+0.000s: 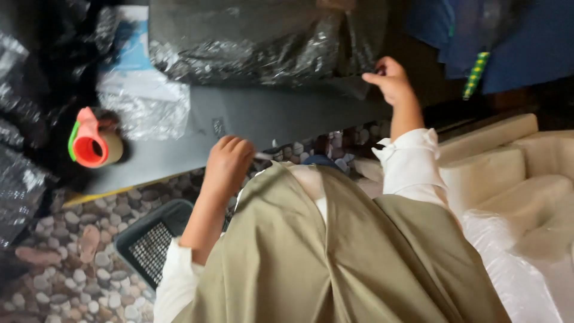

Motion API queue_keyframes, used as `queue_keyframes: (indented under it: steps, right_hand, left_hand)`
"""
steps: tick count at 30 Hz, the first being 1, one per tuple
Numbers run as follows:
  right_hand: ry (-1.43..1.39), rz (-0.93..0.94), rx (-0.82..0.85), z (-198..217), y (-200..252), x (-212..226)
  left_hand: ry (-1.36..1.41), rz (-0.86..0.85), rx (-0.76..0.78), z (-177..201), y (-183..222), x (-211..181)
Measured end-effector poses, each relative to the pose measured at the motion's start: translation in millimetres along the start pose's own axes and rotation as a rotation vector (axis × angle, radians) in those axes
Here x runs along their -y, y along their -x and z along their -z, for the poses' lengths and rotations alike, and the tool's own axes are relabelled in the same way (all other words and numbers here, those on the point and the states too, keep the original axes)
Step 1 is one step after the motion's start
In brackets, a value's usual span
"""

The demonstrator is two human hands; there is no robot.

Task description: The person uses a duster to wipe the surface of a black bubble-wrapped package and then lifts it.

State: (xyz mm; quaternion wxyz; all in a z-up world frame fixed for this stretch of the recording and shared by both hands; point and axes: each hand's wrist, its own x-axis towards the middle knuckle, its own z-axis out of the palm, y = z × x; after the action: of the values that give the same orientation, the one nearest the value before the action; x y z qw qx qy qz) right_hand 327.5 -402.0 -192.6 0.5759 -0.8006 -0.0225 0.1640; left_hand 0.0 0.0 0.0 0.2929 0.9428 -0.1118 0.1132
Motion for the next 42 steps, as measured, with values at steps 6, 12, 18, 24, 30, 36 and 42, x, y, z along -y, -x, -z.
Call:
queue_keyframes:
  steps: [6, 12, 18, 24, 30, 36, 42]
  right_hand:
    - [0.006, 0.044, -0.030, 3, -10, -15]
    - [-0.062, 0.023, 0.026, 5, -20, -25]
    - [-0.040, 0.004, 0.147, 10, -23, -12]
    - [-0.027, -0.032, 0.237, 11, -32, -20]
    - [-0.058, 0.022, 0.304, 15, -36, -19]
    - [-0.005, 0.079, 0.279, 15, -30, -25]
    - [-0.022, 0.062, 0.275, 18, -26, -18]
  left_hand:
    - [-0.269, -0.217, -0.066, -139, -134, -17]
    - [-0.325, -0.289, 0.006, -238, -238, -11]
    - [-0.456, -0.264, 0.001, -298, -276, 23]
    - [-0.491, -0.245, 0.040, -308, -269, 36]
    - [-0.476, -0.246, 0.024, -273, -265, 6]
    - [-0.555, -0.219, 0.140, -293, -253, 22]
    - [-0.575, -0.217, 0.107, -291, -251, 16]
